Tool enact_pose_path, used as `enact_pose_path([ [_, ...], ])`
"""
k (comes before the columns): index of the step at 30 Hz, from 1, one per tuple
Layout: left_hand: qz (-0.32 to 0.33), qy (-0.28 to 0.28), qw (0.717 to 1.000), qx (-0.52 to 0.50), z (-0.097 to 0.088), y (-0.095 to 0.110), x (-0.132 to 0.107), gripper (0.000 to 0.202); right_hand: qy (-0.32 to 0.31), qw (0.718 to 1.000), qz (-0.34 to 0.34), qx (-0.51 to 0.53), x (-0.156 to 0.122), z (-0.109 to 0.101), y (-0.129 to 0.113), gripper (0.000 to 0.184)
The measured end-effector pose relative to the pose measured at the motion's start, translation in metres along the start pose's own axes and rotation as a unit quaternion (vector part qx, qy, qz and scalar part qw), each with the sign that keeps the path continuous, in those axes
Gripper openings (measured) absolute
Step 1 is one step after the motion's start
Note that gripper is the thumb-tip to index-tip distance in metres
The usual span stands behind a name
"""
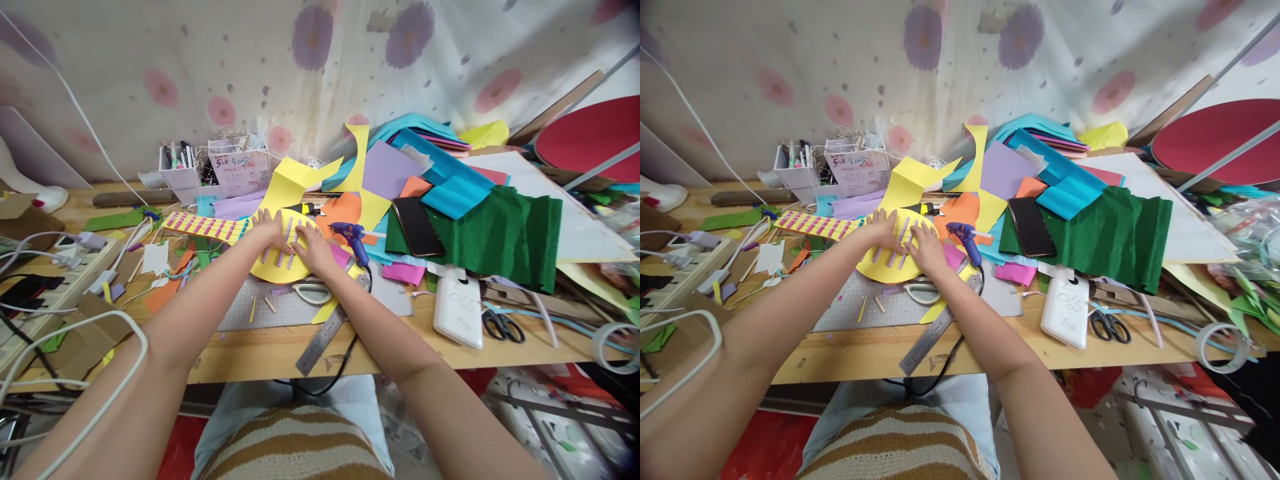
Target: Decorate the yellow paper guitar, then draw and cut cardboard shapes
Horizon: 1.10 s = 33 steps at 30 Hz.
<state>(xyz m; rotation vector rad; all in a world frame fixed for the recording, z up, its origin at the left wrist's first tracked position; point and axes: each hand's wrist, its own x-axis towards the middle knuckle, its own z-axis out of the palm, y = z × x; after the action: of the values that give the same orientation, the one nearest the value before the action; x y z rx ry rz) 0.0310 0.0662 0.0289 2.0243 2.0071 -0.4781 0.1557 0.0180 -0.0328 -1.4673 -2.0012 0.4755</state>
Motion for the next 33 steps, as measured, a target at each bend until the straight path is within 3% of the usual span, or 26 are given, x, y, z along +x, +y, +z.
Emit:
enact_pose_path([
  [9,0.008,-0.001,1.0,0.014,-0.001,0.001,-0.001,0.134,0.001,1.0,0.019,-0.002,0.0,0.004,0.004,0.041],
  [14,0.044,0.073,0.996,-0.015,0.002,-0.009,-0.015,0.129,0.002,1.0,0.02,0.014,-0.001,0.002,0.002,0.039],
  [19,0.059,0.081,0.989,-0.111,0.007,-0.032,-0.028,0.116,-0.004,0.999,0.037,0.019,-0.002,0.0,-0.001,0.042],
  [25,0.046,0.161,0.953,-0.251,-0.005,-0.065,-0.029,0.086,-0.004,0.999,0.03,0.022,0.0,-0.005,-0.003,0.048],
  [29,0.017,0.2,0.927,-0.317,-0.014,-0.085,-0.028,0.075,-0.016,1.0,0.007,-0.013,-0.001,-0.006,-0.005,0.055],
  [33,-0.017,0.222,0.915,-0.335,-0.009,-0.1,-0.022,0.071,-0.022,0.999,0.005,-0.031,-0.002,-0.002,-0.004,0.062],
])
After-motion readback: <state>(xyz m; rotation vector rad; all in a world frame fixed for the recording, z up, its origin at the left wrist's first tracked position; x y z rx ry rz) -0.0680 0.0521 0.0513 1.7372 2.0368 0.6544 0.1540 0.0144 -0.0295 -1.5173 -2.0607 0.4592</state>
